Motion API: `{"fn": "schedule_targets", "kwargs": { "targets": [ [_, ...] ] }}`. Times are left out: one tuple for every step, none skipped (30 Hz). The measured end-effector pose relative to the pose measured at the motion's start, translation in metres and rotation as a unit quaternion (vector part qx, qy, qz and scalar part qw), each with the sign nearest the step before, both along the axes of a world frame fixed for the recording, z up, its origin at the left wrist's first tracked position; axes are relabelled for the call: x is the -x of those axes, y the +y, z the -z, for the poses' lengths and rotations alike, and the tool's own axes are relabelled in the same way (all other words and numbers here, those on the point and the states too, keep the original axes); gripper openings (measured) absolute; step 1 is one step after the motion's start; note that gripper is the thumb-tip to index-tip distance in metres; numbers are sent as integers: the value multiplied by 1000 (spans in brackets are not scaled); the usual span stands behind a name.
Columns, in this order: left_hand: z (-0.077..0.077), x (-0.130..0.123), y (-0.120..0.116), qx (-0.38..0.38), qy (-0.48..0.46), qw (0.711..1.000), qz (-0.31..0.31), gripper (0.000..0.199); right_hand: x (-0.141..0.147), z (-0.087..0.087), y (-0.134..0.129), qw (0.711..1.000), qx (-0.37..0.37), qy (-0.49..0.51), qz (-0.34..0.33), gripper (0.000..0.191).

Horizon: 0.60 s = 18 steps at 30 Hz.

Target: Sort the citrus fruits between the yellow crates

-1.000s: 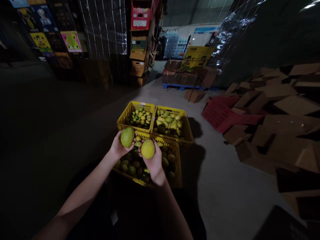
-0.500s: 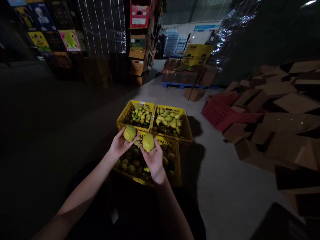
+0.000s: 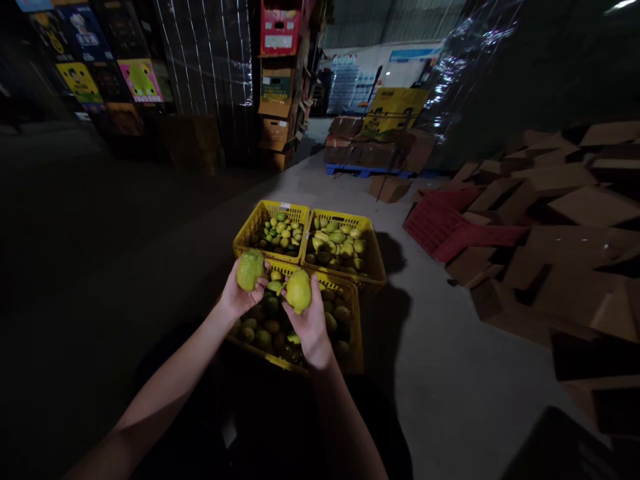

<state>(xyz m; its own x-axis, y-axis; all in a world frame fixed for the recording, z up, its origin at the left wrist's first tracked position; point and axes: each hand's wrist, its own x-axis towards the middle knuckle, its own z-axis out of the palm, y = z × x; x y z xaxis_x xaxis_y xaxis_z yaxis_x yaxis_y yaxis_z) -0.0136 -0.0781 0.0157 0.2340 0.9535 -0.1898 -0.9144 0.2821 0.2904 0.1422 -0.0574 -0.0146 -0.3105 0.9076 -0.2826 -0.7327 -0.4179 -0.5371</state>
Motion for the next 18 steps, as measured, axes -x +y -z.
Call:
{"fn": "schedule_targets", "kwargs": {
  "targets": [
    [-1,0,-1,-5,15,1000,-5,31,0,-1,0,1000,3,-3,0,30],
    [-2,0,-2,-10,31,999,-6,30,-1,-2,-1,1000,5,-5,-2,31],
    [-3,1,-3,-13,49,999,-3,29,-1,-3,-1,1000,4,-5,-5,31],
    [-3,1,-4,-16,66,998,3,29,-2,-3,-2,1000,1,-6,-8,29],
    [-3,2,-4,-18,81,996,9,29,-3,-3,-2,1000,-3,-7,-10,27],
    [-3,2,-4,-21,95,995,15,30,-4,-3,-2,1000,-7,-10,-13,26],
    [-3,3,-4,-24,105,994,21,31,-5,-2,-2,1000,-10,-14,-16,24],
    [-2,3,-4,-26,112,993,26,32,-5,-1,-2,1000,-12,-19,-19,23],
    [-1,3,-4,-25,115,993,29,32,-6,1,-2,999,-12,-22,-23,22],
    [-1,3,-4,-22,113,993,31,32,-6,2,-2,999,-13,-24,-26,21],
    [-1,3,-3,-19,106,994,33,33,-6,3,-1,999,-14,-22,-28,21],
    [-1,3,-3,-14,95,995,34,33,-5,4,-1,999,-17,-19,-27,21],
    [-1,2,-3,-11,81,996,34,34,-4,4,-1,999,-20,-13,-25,21],
    [-2,2,-3,-10,65,997,33,35,-3,3,-1,999,-24,-7,-23,22],
    [-2,1,-2,-9,48,998,31,36,-2,2,-2,999,-29,1,-18,23],
    [-2,0,-2,-6,32,999,26,36,-1,1,-2,999,-32,8,-10,23],
    [-2,0,-2,-2,18,1000,18,37,-1,-1,-2,999,-32,12,-1,24],
    [-2,-1,-1,4,6,1000,8,36,0,-2,-2,999,-28,15,8,24]
  ]
}}
